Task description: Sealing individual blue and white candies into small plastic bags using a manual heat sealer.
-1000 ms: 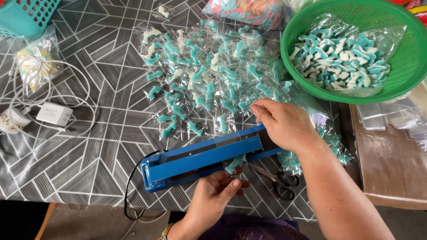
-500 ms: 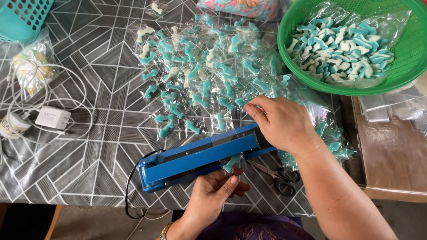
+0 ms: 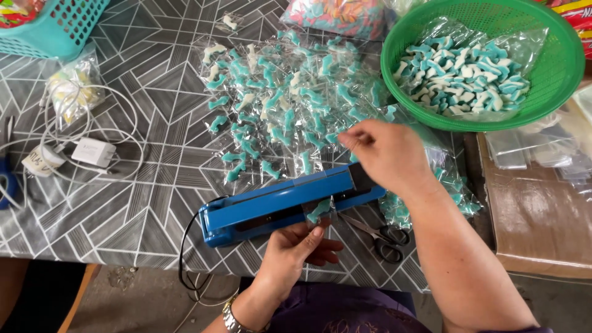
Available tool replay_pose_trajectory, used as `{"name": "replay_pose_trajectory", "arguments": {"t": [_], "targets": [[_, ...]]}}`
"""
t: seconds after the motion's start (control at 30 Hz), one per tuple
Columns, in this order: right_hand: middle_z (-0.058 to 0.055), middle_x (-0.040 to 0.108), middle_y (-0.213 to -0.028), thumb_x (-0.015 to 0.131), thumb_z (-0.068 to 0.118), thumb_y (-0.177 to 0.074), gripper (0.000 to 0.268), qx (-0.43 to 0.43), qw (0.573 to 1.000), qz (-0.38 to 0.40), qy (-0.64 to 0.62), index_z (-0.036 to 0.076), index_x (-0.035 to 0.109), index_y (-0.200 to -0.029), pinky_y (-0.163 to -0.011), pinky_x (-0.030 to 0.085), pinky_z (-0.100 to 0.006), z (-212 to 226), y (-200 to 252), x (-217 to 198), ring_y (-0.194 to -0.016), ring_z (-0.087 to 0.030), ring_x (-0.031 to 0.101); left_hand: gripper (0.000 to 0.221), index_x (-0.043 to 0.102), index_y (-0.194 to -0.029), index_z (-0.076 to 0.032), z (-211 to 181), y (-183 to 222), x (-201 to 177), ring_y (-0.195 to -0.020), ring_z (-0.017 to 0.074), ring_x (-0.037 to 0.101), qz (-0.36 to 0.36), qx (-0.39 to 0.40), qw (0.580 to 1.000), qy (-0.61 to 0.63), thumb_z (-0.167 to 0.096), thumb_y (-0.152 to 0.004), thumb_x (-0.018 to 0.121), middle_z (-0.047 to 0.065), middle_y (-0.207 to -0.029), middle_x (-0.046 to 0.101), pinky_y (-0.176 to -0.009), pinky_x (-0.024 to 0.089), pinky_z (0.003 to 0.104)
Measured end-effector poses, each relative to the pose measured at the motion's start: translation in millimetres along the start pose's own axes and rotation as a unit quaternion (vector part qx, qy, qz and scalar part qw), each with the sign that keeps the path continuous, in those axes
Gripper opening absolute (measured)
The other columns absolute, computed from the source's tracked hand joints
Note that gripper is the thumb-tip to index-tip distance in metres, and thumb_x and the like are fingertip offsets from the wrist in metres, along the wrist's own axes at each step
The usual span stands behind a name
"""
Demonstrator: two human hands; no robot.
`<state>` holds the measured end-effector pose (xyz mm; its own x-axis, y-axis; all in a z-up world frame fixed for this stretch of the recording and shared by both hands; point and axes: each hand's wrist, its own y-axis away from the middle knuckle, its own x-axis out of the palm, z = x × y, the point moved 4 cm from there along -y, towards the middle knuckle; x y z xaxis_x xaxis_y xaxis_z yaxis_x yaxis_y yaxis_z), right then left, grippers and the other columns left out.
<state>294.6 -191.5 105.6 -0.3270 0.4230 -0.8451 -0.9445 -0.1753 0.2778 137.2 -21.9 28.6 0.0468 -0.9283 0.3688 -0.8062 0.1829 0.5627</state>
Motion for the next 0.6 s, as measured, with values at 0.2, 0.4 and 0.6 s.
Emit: {"name": "replay_pose_trajectory", "arguments": {"t": [0.2, 0.4, 0.6], "targets": [[-0.004, 0.027, -0.066, 0.067, 0.028, -0.111, 0.052, -0.265, 0.917, -0.284, -0.091, 0.012, 0.034, -0.074, -0.059, 0.02, -0.043, -5.5, 44.7, -25.7, -0.064, -0.018, 0.021, 0.049, 0.072, -0.124, 0.008, -3.7, 6.8, 3.1, -0.077, 0.0277, 0.079, -0.009, 0.008, 1.0, -0.009, -0.029, -0.094, 0.065, 0.02, -0.099, 0.084, -0.068, 0.062, 0.034], [-0.016, 0.061, -0.134, 0.026, 0.085, -0.103, 0.099, -0.311, 0.848, -0.273, -0.33, -0.002, 0.054, -0.14, -0.104, 0.053, -0.042, -53.3, 57.2, 16.1, -0.117, -0.027, 0.063, 0.038, 0.074, -0.096, 0.005, 2.3, 2.5, 0.7, -0.077, 0.0288, 0.08, -0.016, 0.012, 1.0, 0.006, -0.03, -0.098, 0.061, 0.022, -0.099, 0.085, -0.068, 0.063, 0.034], [-0.021, 0.067, -0.136, 0.035, 0.059, -0.105, 0.069, -0.394, 0.872, -0.291, -0.025, 0.0, 0.066, -0.124, -0.125, 0.031, -0.06, -22.9, 77.1, 53.1, -0.138, -0.041, 0.057, 0.047, 0.076, -0.105, 0.007, -2.6, 2.6, 0.7, -0.076, 0.0304, 0.08, -0.013, 0.003, 1.0, -0.005, -0.036, -0.094, 0.061, 0.021, -0.097, 0.085, -0.068, 0.062, 0.035]]}}
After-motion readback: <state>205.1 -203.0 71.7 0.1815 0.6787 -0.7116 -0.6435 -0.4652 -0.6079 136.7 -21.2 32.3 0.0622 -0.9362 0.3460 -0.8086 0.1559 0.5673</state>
